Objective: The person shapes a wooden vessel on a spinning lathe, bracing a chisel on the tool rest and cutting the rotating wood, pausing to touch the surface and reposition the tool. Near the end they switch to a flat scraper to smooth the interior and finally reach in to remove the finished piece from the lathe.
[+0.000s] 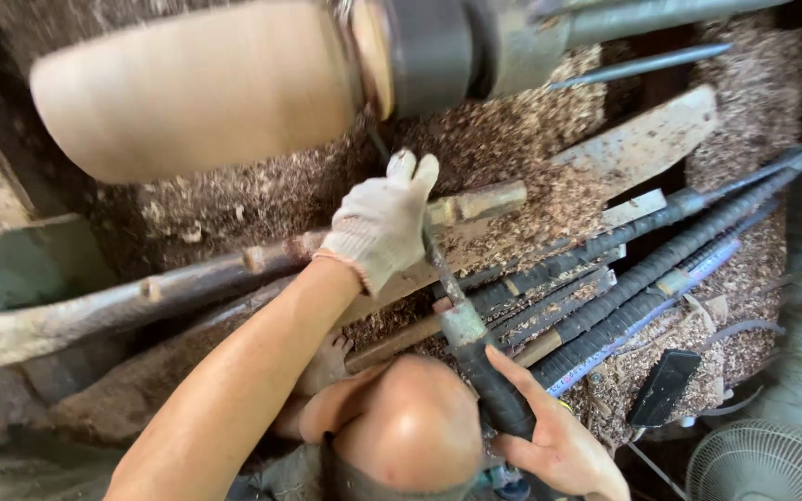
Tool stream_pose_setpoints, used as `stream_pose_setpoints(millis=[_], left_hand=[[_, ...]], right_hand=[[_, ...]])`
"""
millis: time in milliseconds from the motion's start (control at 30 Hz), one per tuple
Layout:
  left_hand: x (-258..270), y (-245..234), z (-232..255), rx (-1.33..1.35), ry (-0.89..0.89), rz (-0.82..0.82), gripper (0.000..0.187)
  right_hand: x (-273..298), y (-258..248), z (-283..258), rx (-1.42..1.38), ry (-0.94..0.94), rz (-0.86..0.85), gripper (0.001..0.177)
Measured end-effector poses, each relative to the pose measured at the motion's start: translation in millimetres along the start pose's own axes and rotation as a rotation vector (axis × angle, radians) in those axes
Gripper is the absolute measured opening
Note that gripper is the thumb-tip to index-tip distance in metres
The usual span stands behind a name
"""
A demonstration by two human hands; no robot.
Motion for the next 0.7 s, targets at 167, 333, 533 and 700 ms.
stream_pose_setpoints(millis=[167,333,533,700], left_hand=[[30.2,-32.3,-13.3,-0.074,0.354,0.244,0.074],[19.2,-109.0,-23.8,-0.85,0.328,1.034,0.099],[-30.0,-125.9,-40.1,-0.542,0.084,0.218,0.077],[-32.7,-113.6,-74.7,-0.582,0.0,0.303,0.101]], right_hand=[[45.4,-21.0,57.0,0.106,0.238,0.0,0.099],[77.1,10.9,123.7,-0.439,0.167,0.172,0.087],[139.2,-5.6,121.3,-0.423,0.056,0.483,0.115],[163.3,-86.1,117.3,-0.682,-0.363,0.72,0.104]])
Point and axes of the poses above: each hand's wrist, its own x-axis away from the middle knuckle, its own y-axis out of the palm, z = x × y, the point moved 1 cm from there along -x, towards the middle knuckle, and after that the axes turned 2 degrees about -z, right-handed, at the moved point
